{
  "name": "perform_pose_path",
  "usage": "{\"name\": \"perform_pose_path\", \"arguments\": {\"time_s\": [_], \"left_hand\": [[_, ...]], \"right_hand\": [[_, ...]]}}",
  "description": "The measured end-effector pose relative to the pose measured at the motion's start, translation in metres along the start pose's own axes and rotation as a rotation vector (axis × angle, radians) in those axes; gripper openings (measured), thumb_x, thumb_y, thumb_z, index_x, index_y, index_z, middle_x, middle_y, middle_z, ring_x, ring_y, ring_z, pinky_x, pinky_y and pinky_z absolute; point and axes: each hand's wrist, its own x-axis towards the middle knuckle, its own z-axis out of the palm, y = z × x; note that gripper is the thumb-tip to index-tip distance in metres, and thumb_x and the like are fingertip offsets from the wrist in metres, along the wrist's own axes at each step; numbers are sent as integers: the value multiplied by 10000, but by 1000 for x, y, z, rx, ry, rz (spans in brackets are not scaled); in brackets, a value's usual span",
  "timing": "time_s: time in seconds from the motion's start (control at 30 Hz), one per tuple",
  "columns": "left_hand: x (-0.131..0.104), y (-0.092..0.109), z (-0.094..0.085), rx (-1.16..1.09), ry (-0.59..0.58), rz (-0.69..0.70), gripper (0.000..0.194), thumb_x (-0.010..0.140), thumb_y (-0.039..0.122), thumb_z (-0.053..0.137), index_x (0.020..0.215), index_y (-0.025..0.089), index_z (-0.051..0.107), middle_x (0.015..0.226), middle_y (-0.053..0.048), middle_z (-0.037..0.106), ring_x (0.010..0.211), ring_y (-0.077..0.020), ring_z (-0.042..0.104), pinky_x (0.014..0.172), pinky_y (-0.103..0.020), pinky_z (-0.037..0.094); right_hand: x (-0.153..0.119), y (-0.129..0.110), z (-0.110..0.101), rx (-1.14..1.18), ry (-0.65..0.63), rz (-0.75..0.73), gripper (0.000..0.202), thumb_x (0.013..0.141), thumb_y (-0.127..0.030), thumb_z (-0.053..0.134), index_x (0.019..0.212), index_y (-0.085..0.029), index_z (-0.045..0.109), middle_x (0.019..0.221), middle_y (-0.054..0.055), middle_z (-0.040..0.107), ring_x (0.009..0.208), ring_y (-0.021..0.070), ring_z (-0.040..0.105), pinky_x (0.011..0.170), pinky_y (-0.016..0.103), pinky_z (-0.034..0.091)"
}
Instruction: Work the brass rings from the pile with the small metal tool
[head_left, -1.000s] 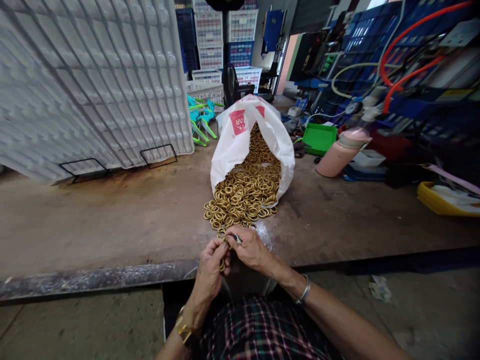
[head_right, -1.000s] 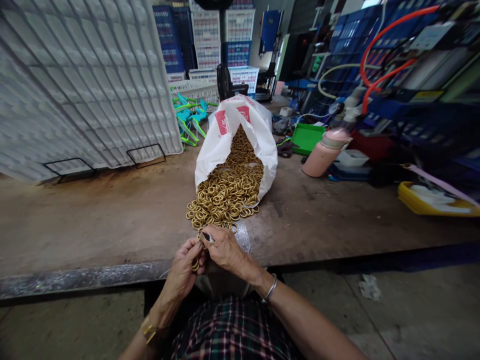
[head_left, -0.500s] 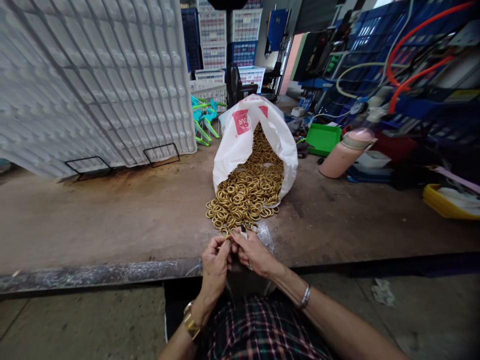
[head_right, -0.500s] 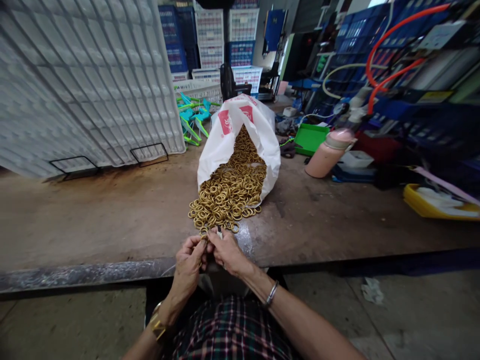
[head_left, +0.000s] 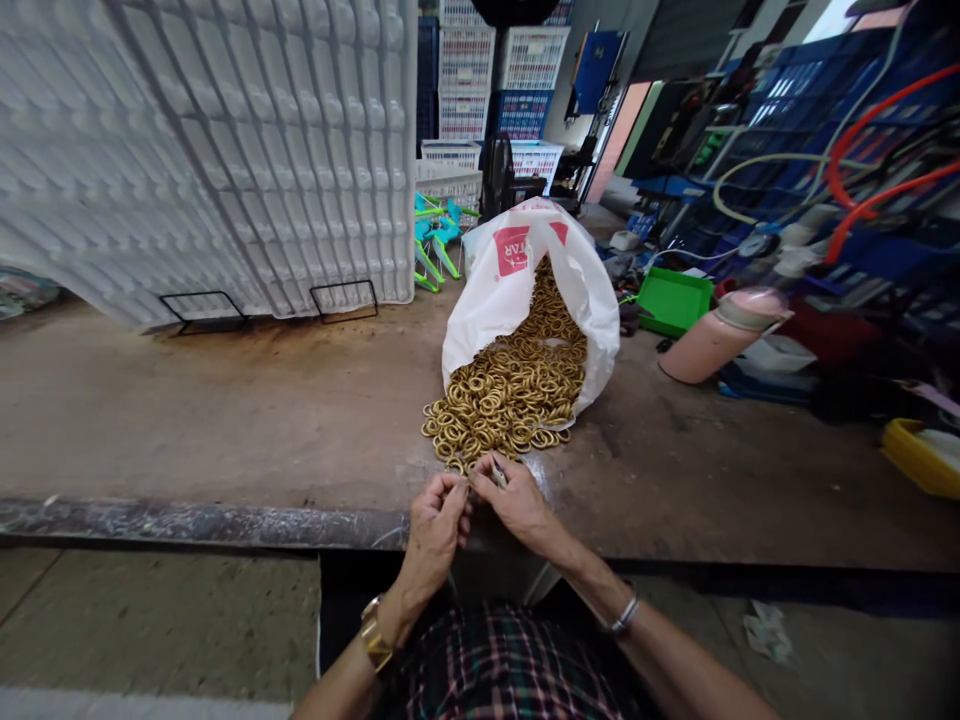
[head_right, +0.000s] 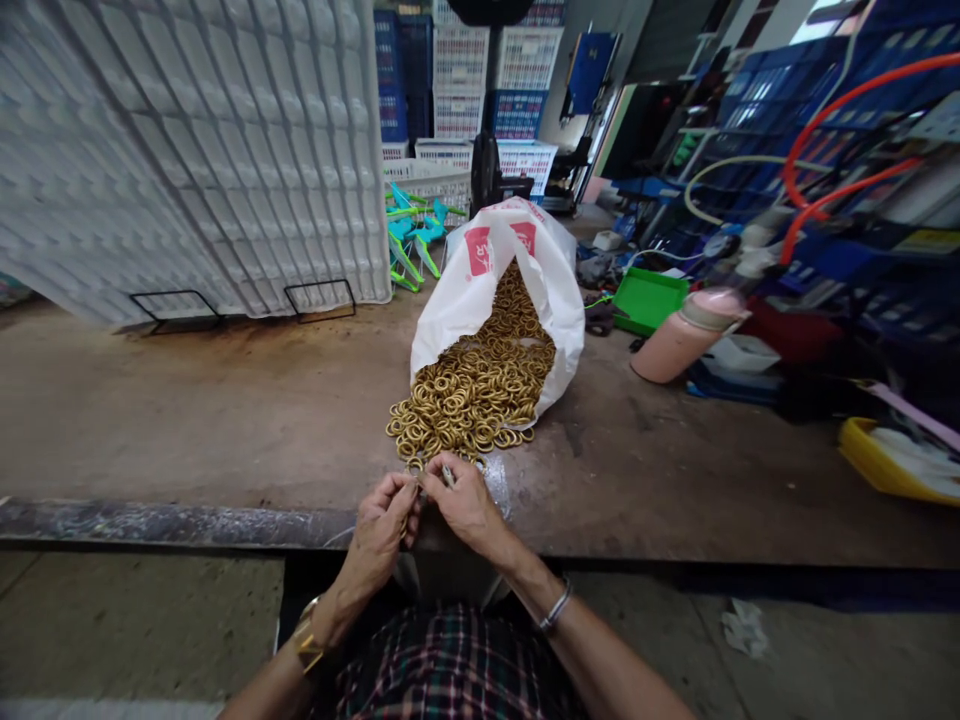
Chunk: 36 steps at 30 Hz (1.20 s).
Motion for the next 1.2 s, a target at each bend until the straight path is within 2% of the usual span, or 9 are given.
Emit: {"name": "perform_pose_path", "arguments": {"time_s": [0.13,0.3,0.43,0.67,0.97,1.2], "left_hand": [[-1,-1,-3,-101,-59,-18,314,753,476,548,733,166,497,569,56,458,412,-40,391,366,-143,293],[-1,1,-4,-199,-81,-66,329,728,484,578,743,169,485,594,51,476,413,-33,378,373,-147,273],[0,3,-3,-231,-79,-86,336,707,484,601,739,173,477,597,51,482,413,-33,379,371,-147,272],[1,-2,-4,-127,-62,-37,318,739,478,568,741,172,483,569,59,459,411,-40,390,369,-148,294],[2,-1,-6,-193,-111,-55,281,741,439,580,754,172,493,588,54,481,409,-38,405,364,-149,303],[2,-1,-7,-237,-125,-54,276,742,424,591,736,172,477,587,56,491,410,-34,399,362,-142,294]], "right_hand": [[0,1,4,44,-29,63,201,747,-359,514,657,-182,489,551,-56,454,526,84,401,529,206,345],[1,8,8,153,-67,169,224,788,-389,463,679,-195,484,481,-71,439,398,66,320,407,190,278],[2,8,8,160,-50,141,215,790,-370,459,675,-192,490,495,-60,464,407,68,337,418,192,284],[1,0,7,9,-3,43,203,757,-354,495,659,-177,510,583,-44,482,560,94,430,562,215,356],[0,-3,5,80,-33,93,190,770,-331,466,680,-172,517,546,-50,486,512,86,424,535,211,352],[0,-2,6,65,-27,52,178,787,-308,436,708,-173,520,545,-45,495,509,92,443,530,206,355]]}}
